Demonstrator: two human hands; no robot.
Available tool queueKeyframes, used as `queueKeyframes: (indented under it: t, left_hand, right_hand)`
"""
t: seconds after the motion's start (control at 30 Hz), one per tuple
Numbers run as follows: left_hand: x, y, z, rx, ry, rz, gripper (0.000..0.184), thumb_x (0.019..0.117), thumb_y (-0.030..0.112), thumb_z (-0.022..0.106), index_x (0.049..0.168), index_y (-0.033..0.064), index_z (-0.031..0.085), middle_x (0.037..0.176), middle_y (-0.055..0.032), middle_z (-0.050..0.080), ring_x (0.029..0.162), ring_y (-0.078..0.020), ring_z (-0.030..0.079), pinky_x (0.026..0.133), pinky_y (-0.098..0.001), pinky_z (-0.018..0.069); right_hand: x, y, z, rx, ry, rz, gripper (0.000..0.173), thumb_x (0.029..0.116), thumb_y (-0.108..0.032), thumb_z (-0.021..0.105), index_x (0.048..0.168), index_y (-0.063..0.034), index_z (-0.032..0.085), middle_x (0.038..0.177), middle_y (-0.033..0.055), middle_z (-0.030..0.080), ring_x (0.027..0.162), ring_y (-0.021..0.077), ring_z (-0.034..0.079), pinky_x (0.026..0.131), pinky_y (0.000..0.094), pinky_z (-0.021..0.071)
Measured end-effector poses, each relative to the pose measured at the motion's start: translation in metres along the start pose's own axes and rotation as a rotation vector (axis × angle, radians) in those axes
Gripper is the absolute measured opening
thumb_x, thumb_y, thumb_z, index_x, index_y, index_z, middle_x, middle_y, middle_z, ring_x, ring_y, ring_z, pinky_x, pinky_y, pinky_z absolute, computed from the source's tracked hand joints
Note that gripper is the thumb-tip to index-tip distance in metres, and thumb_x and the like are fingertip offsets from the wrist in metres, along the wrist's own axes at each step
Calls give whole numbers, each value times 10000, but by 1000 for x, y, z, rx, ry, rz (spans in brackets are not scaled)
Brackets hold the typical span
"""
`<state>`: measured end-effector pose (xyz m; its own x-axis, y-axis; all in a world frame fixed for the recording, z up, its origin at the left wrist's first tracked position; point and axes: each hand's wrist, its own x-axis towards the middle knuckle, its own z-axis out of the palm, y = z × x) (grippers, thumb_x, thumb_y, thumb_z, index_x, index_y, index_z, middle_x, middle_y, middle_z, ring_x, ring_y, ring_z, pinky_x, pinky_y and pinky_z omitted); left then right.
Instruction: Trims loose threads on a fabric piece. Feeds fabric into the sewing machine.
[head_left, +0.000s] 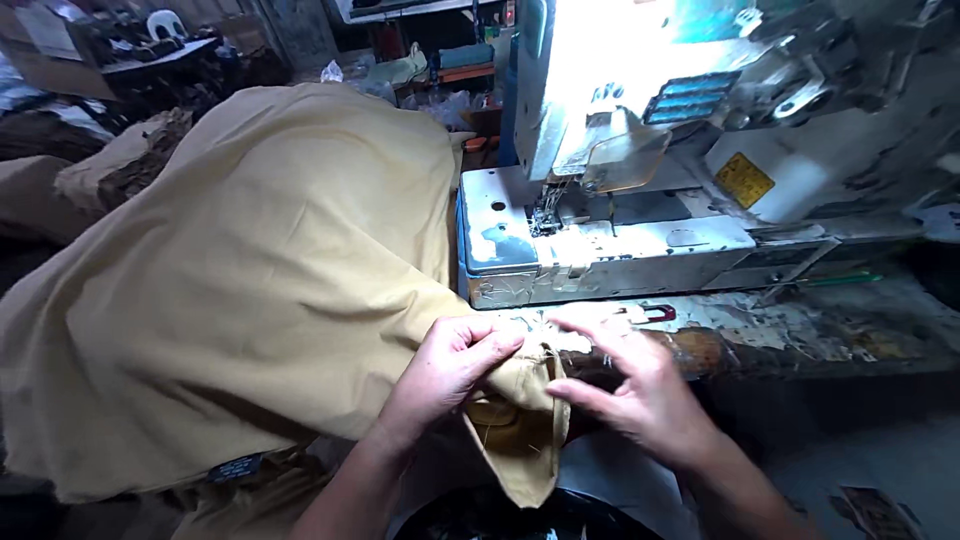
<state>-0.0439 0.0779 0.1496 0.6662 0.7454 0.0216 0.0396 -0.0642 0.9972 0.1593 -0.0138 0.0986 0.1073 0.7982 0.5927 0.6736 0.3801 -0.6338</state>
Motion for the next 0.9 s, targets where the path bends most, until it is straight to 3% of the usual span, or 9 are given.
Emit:
queueKeyframes:
  t: [0.07,0.2,0.3,0.4,0.5,0.57,0.67,0.77,0.9]
  left_hand:
    - [-3,6,-4,98,43,48,151,961,134,654,844,106,745,746,90,687,696,39,635,673,-152,534]
    - [-7,1,-22,426,237,196,93,899,157,715,915,93,780,870,80,682,841,53,623,770,-123,504]
    - [-2,-2,-18,217,254,192,131,945,45,627,939,60,757,939,42,679,908,6,639,831,-159,533]
    - [16,10,-5,72,181,203,215,1025,35,510,991,67,720,944,16,719,856,-38,669,800,-221,565]
    - [50,27,-2,496,238,423,148,995,86,606,1012,93,752,957,37,717,864,-4,661,779,-184,544]
    - [79,28,-7,782,287,543,112,955,136,671,992,101,771,909,21,701,851,-33,660,770,-224,540]
    - [117,18,-16,1000,243,432,108,953,191,677,935,123,760,808,1,625,763,-129,628,683,-345,508]
    - [146,12,-22,1021,207,334,139,955,203,677,917,100,762,825,-46,650,806,-205,653,715,-447,510]
    - [172,16,-18,1023,223,329,168,919,231,715,921,65,741,919,-99,724,924,-267,708,786,-541,541]
  right_hand:
    - [2,-5,15,173,-3,0,252,958,-299,666,1008,-75,768,966,12,748,943,-11,660,844,151,517]
    - [5,-4,13,289,-12,105,267,1004,-189,558,902,-51,762,883,-36,727,857,-98,629,794,79,496]
    - [4,-3,12,380,-29,184,263,999,-149,546,869,-50,752,825,-68,704,779,-114,611,731,72,495]
    - [2,-2,16,486,-54,237,221,966,-138,585,818,-74,737,757,-95,676,711,-110,596,664,77,488]
    - [1,2,20,521,-57,293,151,909,-148,644,814,-80,740,762,-87,681,716,-106,606,666,76,499]
    - [4,9,22,535,-34,298,160,910,-131,638,799,-71,736,758,-84,677,721,-106,600,676,74,491]
    - [13,25,23,551,13,290,206,925,-120,615,760,-71,728,720,-88,659,681,-99,585,637,80,484]
    - [21,37,22,611,56,283,266,946,-100,588,703,-73,695,670,-79,646,630,-53,630,605,123,553]
    - [32,44,20,616,98,239,271,952,-100,584,703,-61,684,668,-66,651,637,-36,646,617,135,568]
